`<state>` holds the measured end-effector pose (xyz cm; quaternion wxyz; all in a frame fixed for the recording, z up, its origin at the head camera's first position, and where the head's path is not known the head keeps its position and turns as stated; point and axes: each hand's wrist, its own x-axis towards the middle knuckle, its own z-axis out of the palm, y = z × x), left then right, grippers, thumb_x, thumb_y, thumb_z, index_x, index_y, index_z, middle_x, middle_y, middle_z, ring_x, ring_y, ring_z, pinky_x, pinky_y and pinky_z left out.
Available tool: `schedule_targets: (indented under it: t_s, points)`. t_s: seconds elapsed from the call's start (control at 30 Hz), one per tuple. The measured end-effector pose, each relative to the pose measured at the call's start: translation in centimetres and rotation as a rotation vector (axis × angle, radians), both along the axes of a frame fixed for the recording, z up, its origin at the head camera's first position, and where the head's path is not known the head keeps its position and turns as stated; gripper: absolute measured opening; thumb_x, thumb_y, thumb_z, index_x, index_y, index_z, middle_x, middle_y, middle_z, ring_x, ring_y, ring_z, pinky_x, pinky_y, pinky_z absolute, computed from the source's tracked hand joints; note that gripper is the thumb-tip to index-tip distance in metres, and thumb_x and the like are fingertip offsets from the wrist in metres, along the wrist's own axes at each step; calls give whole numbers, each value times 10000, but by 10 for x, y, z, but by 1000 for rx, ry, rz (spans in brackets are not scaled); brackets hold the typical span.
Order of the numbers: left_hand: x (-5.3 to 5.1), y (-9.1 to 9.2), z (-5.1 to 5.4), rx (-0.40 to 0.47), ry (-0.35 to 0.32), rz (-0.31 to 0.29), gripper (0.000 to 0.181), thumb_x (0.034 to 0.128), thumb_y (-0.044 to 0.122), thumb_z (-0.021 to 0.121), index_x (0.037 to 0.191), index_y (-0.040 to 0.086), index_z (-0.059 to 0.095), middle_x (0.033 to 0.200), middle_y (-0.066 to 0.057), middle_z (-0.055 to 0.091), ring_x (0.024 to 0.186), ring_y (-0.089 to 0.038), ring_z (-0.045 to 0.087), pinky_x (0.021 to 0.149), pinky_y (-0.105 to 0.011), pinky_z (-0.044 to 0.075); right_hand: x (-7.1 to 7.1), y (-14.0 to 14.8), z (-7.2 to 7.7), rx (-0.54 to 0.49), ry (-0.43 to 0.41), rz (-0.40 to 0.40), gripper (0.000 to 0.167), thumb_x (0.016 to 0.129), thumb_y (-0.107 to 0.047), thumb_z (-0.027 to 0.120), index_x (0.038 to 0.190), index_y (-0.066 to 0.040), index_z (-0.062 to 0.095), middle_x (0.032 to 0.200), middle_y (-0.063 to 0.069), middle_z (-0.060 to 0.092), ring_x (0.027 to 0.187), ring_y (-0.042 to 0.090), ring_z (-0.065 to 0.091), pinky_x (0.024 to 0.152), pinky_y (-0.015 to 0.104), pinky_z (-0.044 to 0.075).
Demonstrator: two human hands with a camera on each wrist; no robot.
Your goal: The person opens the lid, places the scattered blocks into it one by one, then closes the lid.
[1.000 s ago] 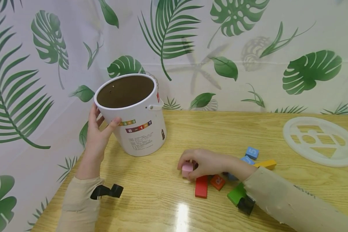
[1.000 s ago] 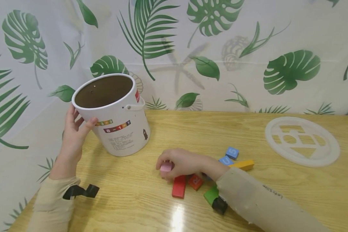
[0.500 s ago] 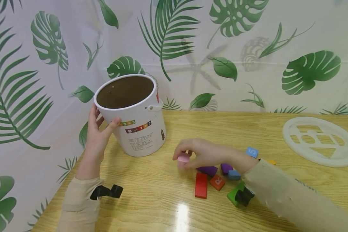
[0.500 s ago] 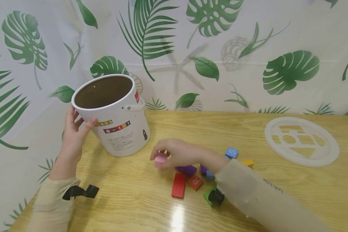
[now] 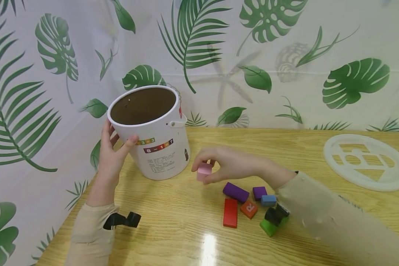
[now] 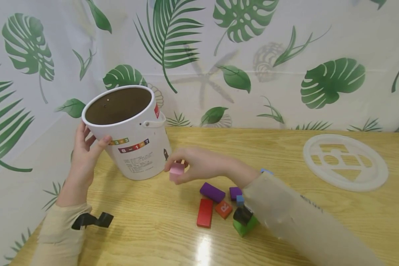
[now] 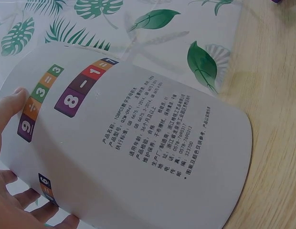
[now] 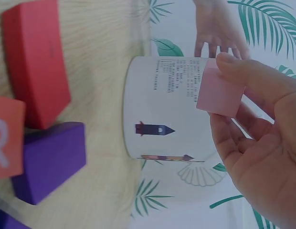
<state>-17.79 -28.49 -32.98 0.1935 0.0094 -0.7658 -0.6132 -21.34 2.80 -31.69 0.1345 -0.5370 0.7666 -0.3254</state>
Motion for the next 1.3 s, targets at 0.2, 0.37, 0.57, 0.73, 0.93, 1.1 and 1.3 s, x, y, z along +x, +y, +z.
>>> schedule_targets:
  t_s: [0.2, 0.37, 0.57, 0.73, 0.93, 1.1, 1.3]
  points:
    - [0, 0, 0, -4, -2, 5, 869, 864, 307, 709, 1512, 393, 136, 1546, 41, 182, 1386, -265, 209, 1066, -562, 282, -3, -3, 10, -26, 46, 24, 319, 792, -125, 789, 1089, -135, 672, 1058, -54, 622, 916, 127, 529, 813, 303, 499]
    - [0, 0, -1, -7, -4, 7, 870, 866, 305, 707, 1512, 394, 131, 1550, 44, 172, 1391, -265, 201, 1070, -561, 276, -6, -6, 16, -18, 43, 32, 301, 808, -157, 780, 1087, -135, 671, 1039, -62, 618, 913, 128, 524, 822, 317, 497]
    - [0, 0, 0, -2, -6, 1, 880, 868, 306, 705, 1521, 370, 118, 1554, 36, 160, 1393, -268, 197, 1071, -559, 277, -9, -9, 22, -36, 70, 50, 279, 807, -142, 777, 1061, -125, 662, 1016, -53, 615, 901, 131, 517, 820, 313, 490]
    - [0, 0, 0, 3, 4, -7, 877, 867, 298, 708, 1522, 361, 127, 1551, 20, 167, 1386, -271, 204, 1065, -567, 281, -10, -12, 27, -44, 86, 41, 285, 797, -123, 783, 1057, -111, 666, 1045, -16, 629, 916, 136, 523, 821, 300, 489]
    - [-1, -1, -1, 5, 0, -5, 878, 866, 303, 707, 1521, 366, 125, 1551, 31, 167, 1388, -266, 203, 1068, -556, 284, -12, -17, 36, -39, 111, 16, 279, 804, -130, 777, 1058, -119, 664, 1059, -8, 625, 928, 141, 524, 825, 300, 490]
    - [-2, -1, -1, 4, -9, 1, 886, 867, 297, 706, 1523, 363, 115, 1555, 35, 161, 1392, -269, 196, 1070, -571, 266, -14, -22, 42, -40, 113, 14, 272, 815, -127, 763, 1066, -104, 661, 1055, -8, 622, 935, 147, 522, 840, 307, 482]
    - [-2, -1, -1, 6, -21, 4, 898, 867, 293, 706, 1527, 354, 100, 1558, 28, 155, 1394, -272, 192, 1071, -559, 278, -15, -29, 53, -47, 124, 11, 278, 822, -136, 756, 1079, -98, 658, 1092, -3, 611, 964, 157, 516, 855, 309, 476]
